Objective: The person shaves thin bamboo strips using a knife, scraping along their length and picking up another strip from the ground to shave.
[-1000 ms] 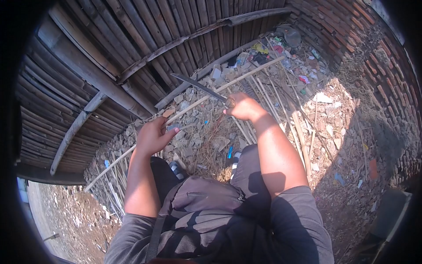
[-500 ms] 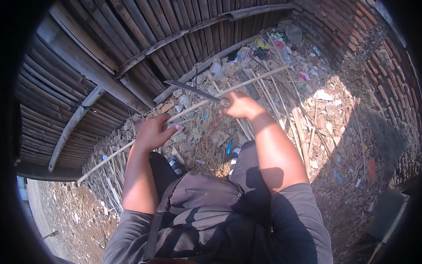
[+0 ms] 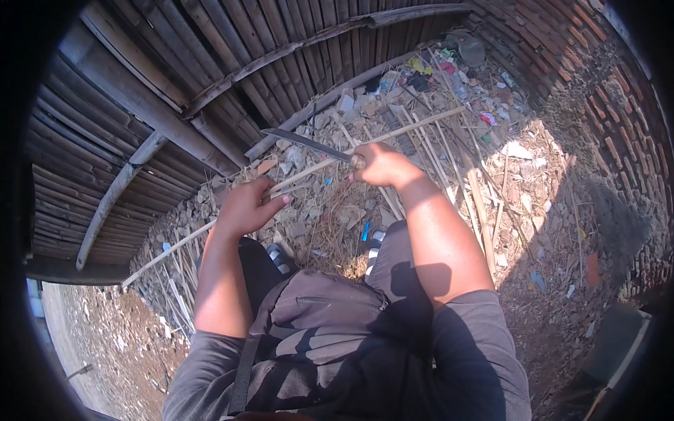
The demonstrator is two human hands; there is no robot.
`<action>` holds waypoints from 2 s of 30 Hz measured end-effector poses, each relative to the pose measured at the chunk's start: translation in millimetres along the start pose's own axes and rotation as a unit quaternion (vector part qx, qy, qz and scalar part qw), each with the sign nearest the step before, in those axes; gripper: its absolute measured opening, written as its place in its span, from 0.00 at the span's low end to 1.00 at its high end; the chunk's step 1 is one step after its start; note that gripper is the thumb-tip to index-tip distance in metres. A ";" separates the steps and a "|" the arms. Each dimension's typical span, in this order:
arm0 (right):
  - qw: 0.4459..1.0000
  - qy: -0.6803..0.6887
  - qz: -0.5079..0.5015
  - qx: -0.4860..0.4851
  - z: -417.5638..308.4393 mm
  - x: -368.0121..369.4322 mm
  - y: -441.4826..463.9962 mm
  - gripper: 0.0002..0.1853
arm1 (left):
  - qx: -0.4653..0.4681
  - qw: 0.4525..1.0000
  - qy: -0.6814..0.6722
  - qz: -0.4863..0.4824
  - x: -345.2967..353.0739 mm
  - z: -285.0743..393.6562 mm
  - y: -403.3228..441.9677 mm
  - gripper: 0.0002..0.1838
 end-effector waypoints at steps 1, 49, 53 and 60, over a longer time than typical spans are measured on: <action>1.000 0.000 0.001 -0.006 0.9 1.2 1.2 0.34 | 0.001 1.000 -0.001 0.000 0.2 0.1 0.0 0.35; 0.956 0.031 0.281 -0.082 -29.4 -23.7 -33.1 0.20 | -0.033 0.971 -0.220 0.093 -2.8 -13.6 -3.1 0.24; 0.946 0.057 0.306 -0.091 -28.2 -22.0 -30.8 0.20 | -0.027 0.961 -0.256 0.098 -1.9 -18.6 -5.3 0.24; 0.939 0.095 0.322 -0.069 -3.2 -23.8 -13.9 0.21 | -0.037 0.967 -0.227 0.106 -4.8 -19.3 -2.4 0.23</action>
Point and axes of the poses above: each hand's wrist, its own y-axis towards the middle knuckle, its own x-axis out of the palm, z = x × y, the point moved 4 cm from there along y, towards the middle knuckle, and after that the axes turned 15 degrees about x, right-handed, at the moved point
